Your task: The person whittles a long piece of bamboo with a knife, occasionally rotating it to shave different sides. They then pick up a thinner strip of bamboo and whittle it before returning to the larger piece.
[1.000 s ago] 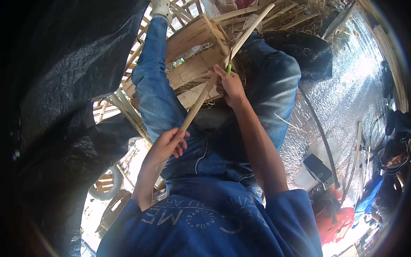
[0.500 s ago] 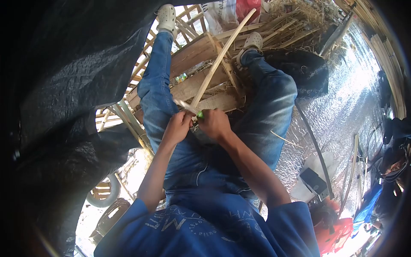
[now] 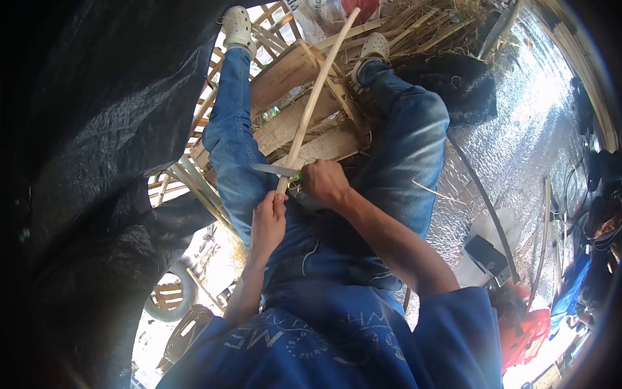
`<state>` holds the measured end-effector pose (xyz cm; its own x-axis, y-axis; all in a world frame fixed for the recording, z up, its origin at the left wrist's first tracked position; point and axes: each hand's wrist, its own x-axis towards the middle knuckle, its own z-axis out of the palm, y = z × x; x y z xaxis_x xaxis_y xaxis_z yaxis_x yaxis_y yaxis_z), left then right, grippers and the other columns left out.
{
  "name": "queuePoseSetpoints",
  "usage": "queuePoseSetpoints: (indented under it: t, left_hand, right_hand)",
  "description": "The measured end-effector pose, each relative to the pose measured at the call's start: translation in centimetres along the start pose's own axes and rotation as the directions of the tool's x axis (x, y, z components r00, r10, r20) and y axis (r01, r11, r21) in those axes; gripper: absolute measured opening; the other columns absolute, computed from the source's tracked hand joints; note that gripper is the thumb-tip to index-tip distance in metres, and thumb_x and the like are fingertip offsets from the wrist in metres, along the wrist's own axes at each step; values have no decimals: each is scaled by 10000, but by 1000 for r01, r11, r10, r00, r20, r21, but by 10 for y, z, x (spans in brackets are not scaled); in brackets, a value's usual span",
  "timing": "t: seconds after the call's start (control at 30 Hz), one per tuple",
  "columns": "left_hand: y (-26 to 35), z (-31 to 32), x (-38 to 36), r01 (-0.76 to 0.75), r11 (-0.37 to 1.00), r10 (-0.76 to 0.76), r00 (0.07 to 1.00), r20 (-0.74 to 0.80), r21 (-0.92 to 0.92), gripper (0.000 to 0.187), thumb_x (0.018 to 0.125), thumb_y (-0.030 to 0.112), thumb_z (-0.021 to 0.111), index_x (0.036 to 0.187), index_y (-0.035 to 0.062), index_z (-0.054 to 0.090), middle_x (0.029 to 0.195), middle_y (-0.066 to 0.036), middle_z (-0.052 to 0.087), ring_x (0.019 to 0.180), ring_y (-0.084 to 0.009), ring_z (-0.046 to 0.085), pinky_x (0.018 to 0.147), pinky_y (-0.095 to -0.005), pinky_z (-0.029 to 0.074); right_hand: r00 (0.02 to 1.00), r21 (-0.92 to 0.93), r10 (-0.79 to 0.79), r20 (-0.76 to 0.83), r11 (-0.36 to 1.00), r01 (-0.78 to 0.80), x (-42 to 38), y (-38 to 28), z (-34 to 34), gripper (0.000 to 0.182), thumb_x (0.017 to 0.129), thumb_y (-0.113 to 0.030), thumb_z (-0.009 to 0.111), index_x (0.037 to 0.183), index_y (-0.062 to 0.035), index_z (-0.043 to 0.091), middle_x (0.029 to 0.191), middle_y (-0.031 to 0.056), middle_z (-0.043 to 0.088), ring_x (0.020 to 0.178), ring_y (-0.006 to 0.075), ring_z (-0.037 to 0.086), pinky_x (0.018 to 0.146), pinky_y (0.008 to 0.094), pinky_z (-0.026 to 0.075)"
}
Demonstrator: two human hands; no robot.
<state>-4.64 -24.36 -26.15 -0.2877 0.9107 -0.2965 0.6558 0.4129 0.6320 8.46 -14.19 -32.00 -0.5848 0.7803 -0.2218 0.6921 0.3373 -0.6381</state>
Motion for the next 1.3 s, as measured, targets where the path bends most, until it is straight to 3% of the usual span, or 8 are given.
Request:
queuePoseSetpoints:
  t: [0.17, 0.53, 0.67, 0.8, 1.0, 1.07, 1.13, 1.3]
  left_hand:
    - [3, 6, -7, -34, 998, 35, 999, -23, 47, 215, 951, 140, 414, 888, -17, 546, 818, -200, 633, 782, -406, 601, 659, -467, 452]
    - [-10, 2, -5, -49, 999, 49, 999, 13, -19, 259, 964, 169, 386, 874, -8, 554, 604, -130, 530, 546, -289, 544, 563, -400, 420]
    - [-2, -15, -22, 76, 995, -63, 979, 195, -62, 279, 961, 213, 394, 863, 13, 562, 635, -153, 578, 619, -345, 588, 612, -429, 444]
    - [-13, -16, -22, 201, 957, -161, 968, 191, -211, 281, 966, 231, 401, 850, 21, 546, 561, -103, 501, 534, -264, 539, 573, -385, 427]
    - [-12, -12, -26, 57, 996, -48, 992, 119, -73, 262, 962, 217, 401, 861, 26, 549, 650, -144, 567, 624, -337, 570, 594, -426, 433]
    - [-13, -7, -22, 68, 994, -62, 995, 77, -83, 257, 960, 211, 401, 862, 25, 549, 711, -173, 598, 698, -381, 581, 641, -453, 436]
    - [-12, -2, -25, 15, 997, -13, 1000, 25, -81, 267, 963, 209, 404, 864, 11, 553, 635, -134, 543, 601, -294, 546, 585, -403, 419]
    - [-21, 2, -20, -3, 999, 4, 1000, 6, -35, 273, 965, 204, 405, 873, 2, 563, 575, -104, 499, 525, -225, 532, 540, -366, 409]
  right_hand:
    - [955, -37, 259, -143, 963, -267, 24, 23, -12, 173, 738, -180, 557, 697, -54, 669, 702, 221, 624, 691, 359, 645, 629, 437, 529]
    - [996, -191, -57, -63, 981, 44, 24, 23, 2, 163, 740, -151, 552, 709, -62, 686, 724, 195, 655, 674, 335, 664, 596, 428, 533]
    - [817, 160, 481, -319, 876, -454, 41, 44, -21, 168, 743, -127, 539, 689, -25, 661, 711, 207, 648, 658, 330, 662, 592, 433, 536]
    - [990, -162, -120, -76, 981, 107, -2, 4, 6, 139, 732, -128, 560, 684, -44, 660, 697, 207, 639, 634, 333, 656, 587, 434, 539]
    - [895, 2, 425, -134, 904, -428, 28, 25, -17, 165, 741, -141, 564, 735, -23, 679, 806, 250, 648, 767, 340, 671, 664, 436, 543]
    - [816, -412, -378, -438, 891, 192, -3, -2, 9, 167, 747, -152, 566, 734, -27, 677, 815, 224, 656, 792, 336, 667, 682, 425, 543]
    - [985, -267, 155, 69, 955, -132, 15, 16, -14, 146, 722, -120, 555, 727, -31, 670, 758, 207, 650, 747, 360, 656, 674, 427, 539]
    - [994, -189, -110, 21, 976, 112, -1, 3, 0, 166, 741, -129, 540, 732, -42, 681, 744, 202, 648, 682, 359, 651, 636, 423, 531]
